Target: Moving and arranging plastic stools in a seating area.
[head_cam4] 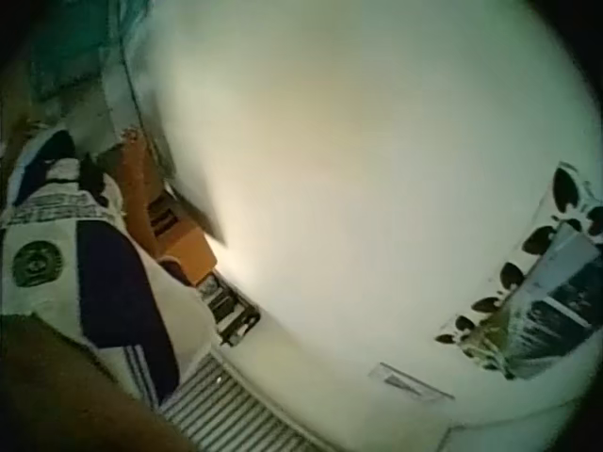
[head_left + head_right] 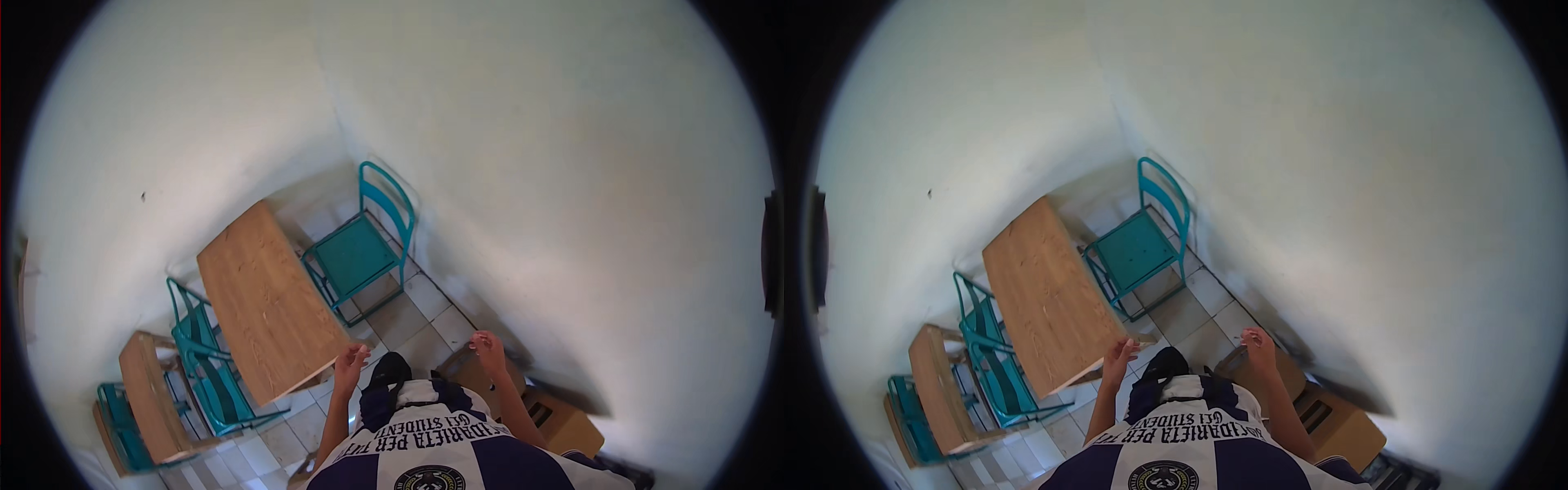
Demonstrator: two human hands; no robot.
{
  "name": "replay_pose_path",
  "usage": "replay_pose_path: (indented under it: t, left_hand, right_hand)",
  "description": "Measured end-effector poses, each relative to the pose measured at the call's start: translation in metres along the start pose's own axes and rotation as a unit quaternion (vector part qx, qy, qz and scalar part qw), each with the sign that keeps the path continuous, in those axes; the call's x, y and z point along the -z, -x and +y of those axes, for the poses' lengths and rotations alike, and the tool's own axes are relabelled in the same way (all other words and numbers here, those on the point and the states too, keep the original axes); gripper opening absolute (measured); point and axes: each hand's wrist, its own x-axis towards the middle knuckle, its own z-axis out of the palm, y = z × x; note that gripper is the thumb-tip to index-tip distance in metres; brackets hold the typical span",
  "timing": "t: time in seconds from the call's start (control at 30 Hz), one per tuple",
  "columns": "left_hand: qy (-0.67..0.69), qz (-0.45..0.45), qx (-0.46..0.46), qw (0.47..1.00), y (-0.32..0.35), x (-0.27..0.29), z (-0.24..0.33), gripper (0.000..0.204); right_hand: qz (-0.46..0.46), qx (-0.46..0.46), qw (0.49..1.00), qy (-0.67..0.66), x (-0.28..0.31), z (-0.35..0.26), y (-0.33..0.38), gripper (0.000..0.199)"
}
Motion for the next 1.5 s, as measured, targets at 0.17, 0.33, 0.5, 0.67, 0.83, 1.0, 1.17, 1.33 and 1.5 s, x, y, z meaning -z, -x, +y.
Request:
replay_pose_path:
  t: [0.17, 0.33, 0.5, 0.67, 0.83, 1.0, 1.17, 1.33, 1.5]
  left_hand:
    - [-0.033, -0.092, -0.006, 0.995, -0.043, -0.018, 0.027, 0.035]
    - [-0.063, -0.188, -0.006, 0.98, -0.089, -0.039, 0.05, 0.035]
    - [-0.08, -0.282, -0.021, 0.956, -0.135, -0.066, 0.068, 0.03]
    - [-0.13, -0.367, -0.022, 0.921, -0.17, -0.084, 0.078, 0.03]
    - [-0.152, -0.442, 0.024, 0.883, -0.186, -0.109, 0.069, 0.028]
    - [-0.216, -0.523, -0.001, 0.824, -0.189, -0.132, 0.053, 0.03]
    - [-0.233, -0.533, 0.011, 0.813, -0.16, -0.139, 0.038, 0.031]
    - [-0.251, -0.54, 0.023, 0.803, -0.128, -0.143, 0.008, 0.029]
    - [-0.283, -0.51, 0.051, 0.81, -0.098, -0.144, -0.041, 0.035]
  right_hand:
    - [0.091, 0.003, 0.996, -0.022, 0.009, 0.009, 0.018, 0.027]
    - [0.193, -0.003, 0.98, -0.044, 0.009, 0.009, 0.045, 0.028]
    - [0.286, -0.031, 0.957, -0.026, -0.005, 0.004, 0.075, 0.028]
    - [0.385, -0.052, 0.921, -0.031, -0.029, 0.015, 0.104, 0.026]
    - [0.507, -0.079, 0.856, -0.064, -0.052, 0.018, 0.154, 0.026]
    - [0.565, -0.11, 0.81, -0.109, -0.073, 0.028, 0.209, 0.027]
    - [0.595, -0.131, 0.785, -0.111, -0.077, 0.044, 0.241, 0.027]
    - [0.56, -0.133, 0.814, -0.075, -0.055, 0.06, 0.256, 0.03]
    - [0.532, -0.132, 0.834, -0.068, -0.026, 0.089, 0.283, 0.031]
